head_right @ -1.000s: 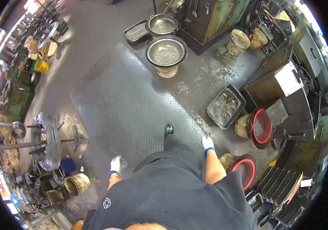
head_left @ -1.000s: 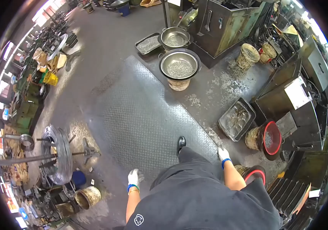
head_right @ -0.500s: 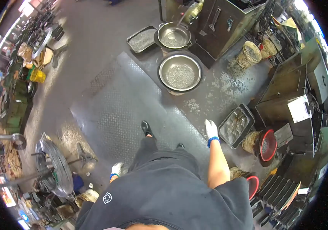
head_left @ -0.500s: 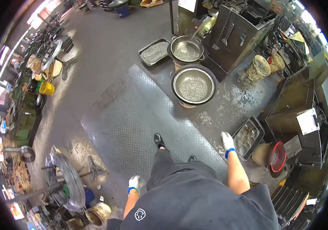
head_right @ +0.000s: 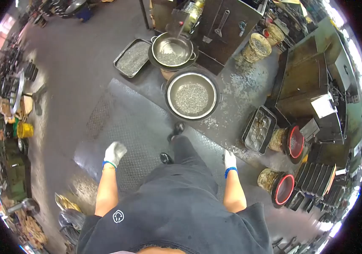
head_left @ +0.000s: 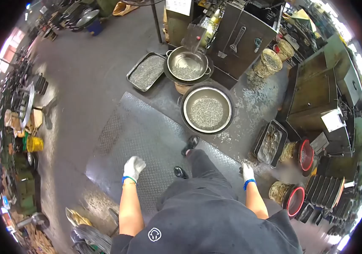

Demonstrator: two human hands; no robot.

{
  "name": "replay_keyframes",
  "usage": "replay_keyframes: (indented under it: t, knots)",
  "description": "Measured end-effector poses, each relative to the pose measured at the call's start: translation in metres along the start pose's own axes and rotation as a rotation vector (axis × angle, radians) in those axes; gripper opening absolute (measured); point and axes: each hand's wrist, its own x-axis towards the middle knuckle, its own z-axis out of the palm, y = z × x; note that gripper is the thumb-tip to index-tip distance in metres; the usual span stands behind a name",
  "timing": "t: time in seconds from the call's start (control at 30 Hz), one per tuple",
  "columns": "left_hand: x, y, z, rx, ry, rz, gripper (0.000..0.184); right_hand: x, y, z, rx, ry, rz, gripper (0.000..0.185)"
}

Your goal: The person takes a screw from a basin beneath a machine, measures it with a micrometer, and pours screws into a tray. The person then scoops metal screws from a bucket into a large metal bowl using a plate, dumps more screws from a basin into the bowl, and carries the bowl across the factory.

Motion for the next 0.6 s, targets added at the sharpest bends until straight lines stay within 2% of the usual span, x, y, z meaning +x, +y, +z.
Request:
replay_keyframes:
  t: [0.17,0.2,0.23,0.3,0.43,0.5,0.6]
  knots:
    - [0.051,0.04,0.121,-0.088,-0.184,-0.048,0.041,0.052,-0.012,0.049,-0.024,0.038,0.114,0.042]
    - [0.058,0.048,0.135,-0.111,-0.241,-0.068,0.041,0.06,-0.012,0.058,-0.127,0.066,0.036,0.045]
    - [0.069,0.053,0.158,-0.131,-0.33,-0.094,0.042,0.073,-0.027,0.061,-0.219,0.124,-0.049,0.049]
    - [0.088,0.074,0.213,-0.076,-0.29,-0.122,0.041,0.083,-0.079,0.074,-0.225,0.033,0.024,0.053]
    - [0.148,0.098,0.287,-0.066,-0.38,-0.237,0.042,0.062,-0.205,0.079,-0.003,0.095,-0.134,0.052]
    - [0.169,0.106,0.323,-0.033,-0.365,-0.241,0.042,0.094,-0.193,0.079,0.106,0.107,-0.157,0.046]
    - [0.216,0.118,0.371,-0.081,-0.535,-0.29,0.048,0.063,-0.232,0.075,-0.055,0.247,-0.227,0.044]
